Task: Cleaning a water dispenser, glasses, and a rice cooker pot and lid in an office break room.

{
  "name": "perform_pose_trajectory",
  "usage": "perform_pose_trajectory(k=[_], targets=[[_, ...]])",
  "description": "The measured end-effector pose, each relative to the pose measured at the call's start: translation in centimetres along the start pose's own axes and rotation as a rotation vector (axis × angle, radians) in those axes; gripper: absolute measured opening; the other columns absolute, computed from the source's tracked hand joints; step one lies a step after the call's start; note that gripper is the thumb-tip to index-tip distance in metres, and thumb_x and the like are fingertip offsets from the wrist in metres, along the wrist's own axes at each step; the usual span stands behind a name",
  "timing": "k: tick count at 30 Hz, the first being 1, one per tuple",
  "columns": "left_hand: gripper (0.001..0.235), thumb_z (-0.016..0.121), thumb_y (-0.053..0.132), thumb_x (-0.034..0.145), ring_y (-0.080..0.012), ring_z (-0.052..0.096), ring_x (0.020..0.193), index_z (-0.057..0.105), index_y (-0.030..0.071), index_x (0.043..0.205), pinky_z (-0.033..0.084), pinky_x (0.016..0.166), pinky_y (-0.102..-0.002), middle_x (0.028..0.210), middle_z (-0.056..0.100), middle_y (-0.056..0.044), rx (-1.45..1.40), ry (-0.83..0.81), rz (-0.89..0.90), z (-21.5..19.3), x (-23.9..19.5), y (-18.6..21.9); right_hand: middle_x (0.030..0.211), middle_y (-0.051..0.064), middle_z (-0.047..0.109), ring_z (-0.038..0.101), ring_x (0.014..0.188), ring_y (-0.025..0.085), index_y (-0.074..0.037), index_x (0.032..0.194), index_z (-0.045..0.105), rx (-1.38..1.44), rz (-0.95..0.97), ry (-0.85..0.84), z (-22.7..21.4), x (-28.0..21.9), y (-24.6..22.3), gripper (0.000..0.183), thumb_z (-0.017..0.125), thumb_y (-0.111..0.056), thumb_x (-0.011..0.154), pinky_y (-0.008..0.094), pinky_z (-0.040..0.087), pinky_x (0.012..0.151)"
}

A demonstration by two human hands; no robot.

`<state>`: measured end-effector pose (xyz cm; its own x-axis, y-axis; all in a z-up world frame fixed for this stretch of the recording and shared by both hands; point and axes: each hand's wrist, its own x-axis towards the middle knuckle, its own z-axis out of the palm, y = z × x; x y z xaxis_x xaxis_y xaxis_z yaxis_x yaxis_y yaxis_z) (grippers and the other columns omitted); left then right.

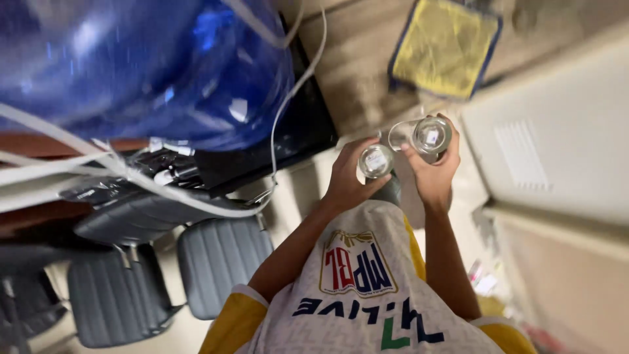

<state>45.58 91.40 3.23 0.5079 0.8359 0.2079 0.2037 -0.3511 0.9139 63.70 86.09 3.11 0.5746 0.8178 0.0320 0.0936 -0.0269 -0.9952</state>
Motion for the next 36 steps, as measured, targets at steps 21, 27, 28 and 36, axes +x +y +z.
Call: perform_pose_trajectory(k=[21, 27, 28, 36], targets=[[0.072, 0.091, 0.017, 0.075, -0.0347, 0.065, 0.118, 0.056, 0.006, 0.136, 0.05, 0.101, -0.045, 0.128, 0.067, -0.017, 0.092, -0.23, 0.016, -1.6, -28.5, 7.3, 0.124, 0.007, 0.068, 0.065, 0.116, 0.018, -0.004, 0.14, 0.055, 0.011, 0.204, 0.248, -4.9, -31.8, -1.2, 0.066, 0.089, -0.009, 0.083, 0.033, 0.054, 0.101], [0.071, 0.089, 0.017, 0.078, -0.0317, 0.067, 0.12, 0.055, 0.006, 0.139, 0.052, 0.102, -0.042, 0.131, 0.066, -0.015, -0.014, -0.201, -0.094, -1.3, -35.0, 10.4, 0.123, 0.005, 0.068, 0.065, 0.113, 0.017, -0.005, 0.14, 0.055, 0.015, 0.205, 0.217, -6.1, -36.6, -2.5, 0.065, 0.088, -0.009, 0.084, 0.032, 0.055, 0.099], [0.071, 0.089, 0.017, 0.078, -0.0317, 0.067, 0.12, 0.055, 0.006, 0.139, 0.052, 0.102, -0.042, 0.131, 0.066, -0.015, -0.011, -0.194, -0.096, -1.4, -36.0, 10.6, 0.123, 0.005, 0.068, 0.065, 0.113, 0.017, -0.005, 0.14, 0.055, 0.017, 0.204, 0.21, -6.0, -37.3, -2.7, 0.065, 0.088, -0.009, 0.084, 0.032, 0.055, 0.099], [0.07, 0.087, 0.017, 0.081, -0.0273, 0.068, 0.119, 0.054, 0.003, 0.141, 0.053, 0.102, -0.038, 0.128, 0.068, -0.016, -0.082, -0.14, -0.214, -4.1, -40.3, 12.0, 0.121, 0.005, 0.068, 0.064, 0.11, 0.015, -0.005, 0.139, 0.056, 0.058, 0.198, 0.162, -4.2, -41.2, -3.5, 0.063, 0.088, -0.012, 0.085, 0.032, 0.056, 0.095]])
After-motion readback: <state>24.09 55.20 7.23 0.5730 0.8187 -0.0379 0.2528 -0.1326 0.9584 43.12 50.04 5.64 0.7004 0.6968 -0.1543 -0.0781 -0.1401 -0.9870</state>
